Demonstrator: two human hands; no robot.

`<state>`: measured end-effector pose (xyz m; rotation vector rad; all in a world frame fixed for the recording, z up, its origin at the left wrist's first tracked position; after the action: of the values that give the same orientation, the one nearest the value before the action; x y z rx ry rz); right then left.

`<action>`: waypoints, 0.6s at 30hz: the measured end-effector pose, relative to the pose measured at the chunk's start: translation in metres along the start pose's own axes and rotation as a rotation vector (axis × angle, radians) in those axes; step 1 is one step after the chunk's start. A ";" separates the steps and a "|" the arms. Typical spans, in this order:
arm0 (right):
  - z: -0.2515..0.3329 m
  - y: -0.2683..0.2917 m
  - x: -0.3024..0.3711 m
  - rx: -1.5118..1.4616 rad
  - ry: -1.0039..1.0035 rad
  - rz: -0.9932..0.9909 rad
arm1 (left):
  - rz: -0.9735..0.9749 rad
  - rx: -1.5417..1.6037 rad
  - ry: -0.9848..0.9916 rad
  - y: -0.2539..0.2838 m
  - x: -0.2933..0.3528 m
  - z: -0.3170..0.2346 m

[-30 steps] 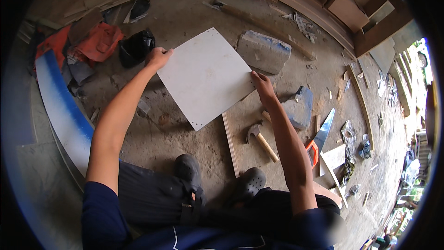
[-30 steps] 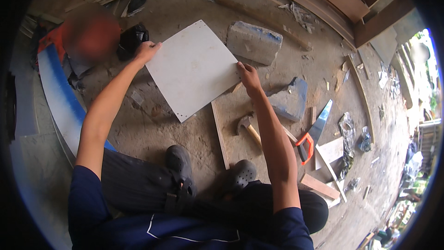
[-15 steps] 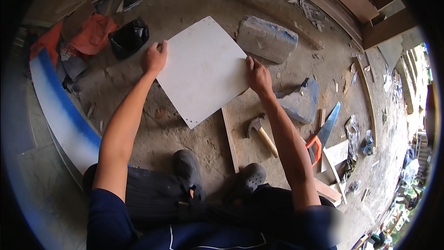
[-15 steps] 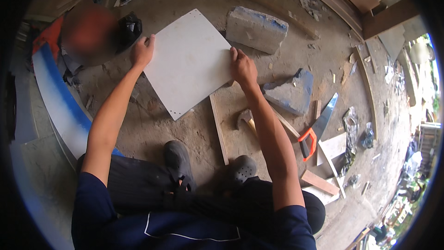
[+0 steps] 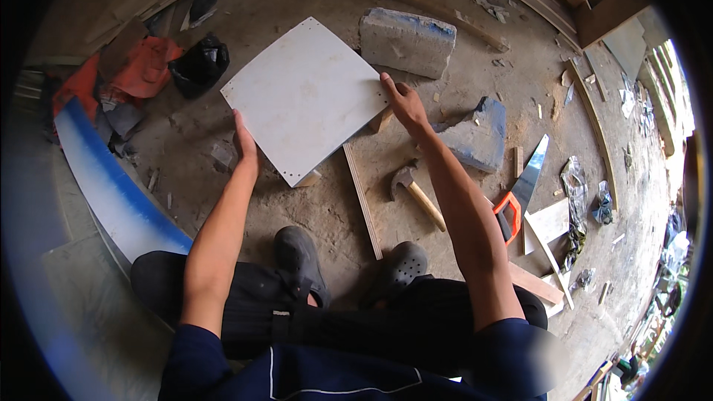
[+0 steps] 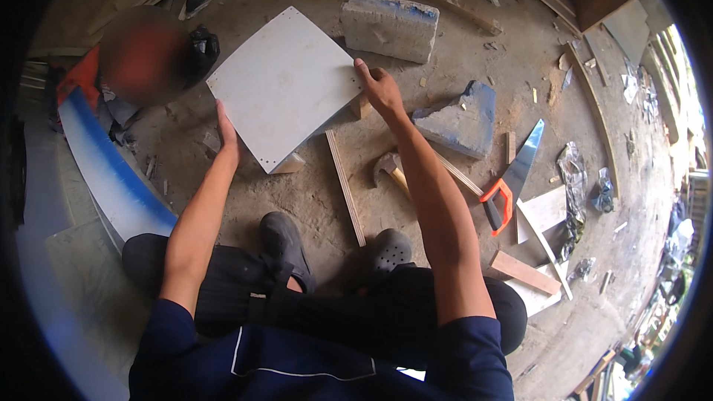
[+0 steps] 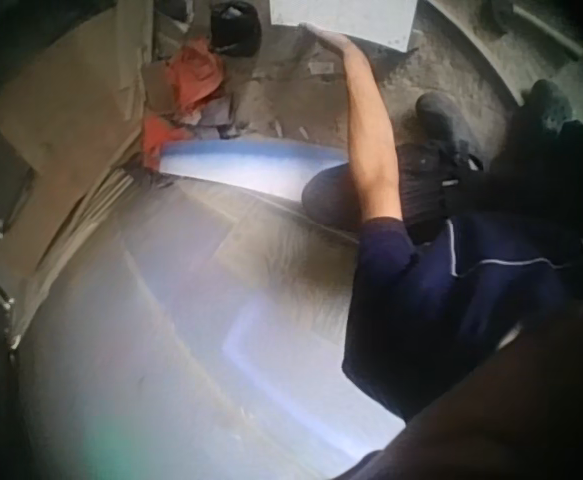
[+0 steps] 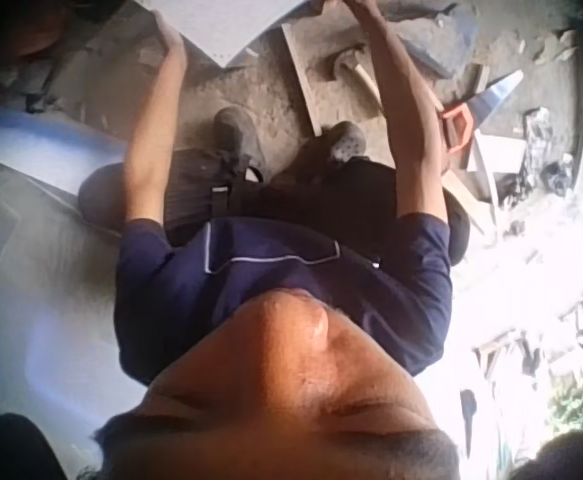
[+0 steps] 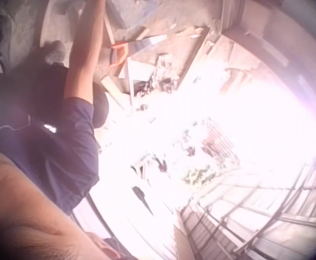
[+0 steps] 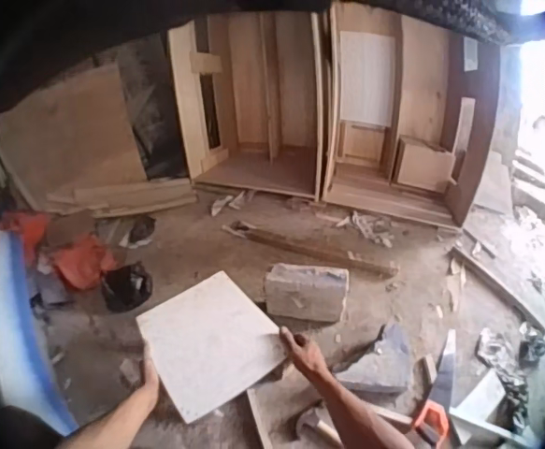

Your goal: The person sits on the floor and uses a hand saw to cut a small wooden stick, then assembles a rectangular wooden frame with a white board. They repeatedly fit and adjust the pieces to form a small stool-like structure.

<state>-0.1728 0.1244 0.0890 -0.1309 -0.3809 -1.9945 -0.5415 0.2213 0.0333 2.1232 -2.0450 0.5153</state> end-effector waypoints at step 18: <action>0.030 0.008 0.030 -0.497 -0.350 0.030 | -0.027 0.060 0.108 -0.143 0.076 -0.149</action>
<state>-0.1814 0.1049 0.1269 -0.7995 -0.0919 -2.0002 -0.4202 0.2089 0.2167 2.1037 -1.9635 0.6801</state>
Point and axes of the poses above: each hand's wrist, its own x-axis away from the middle knuckle, its own y-axis out of the back of the hand, z = x × y, the point moved 4 cm from there along -x, towards the middle knuckle, and after that the axes turned 13 degrees about -x, right-handed, at the moved point
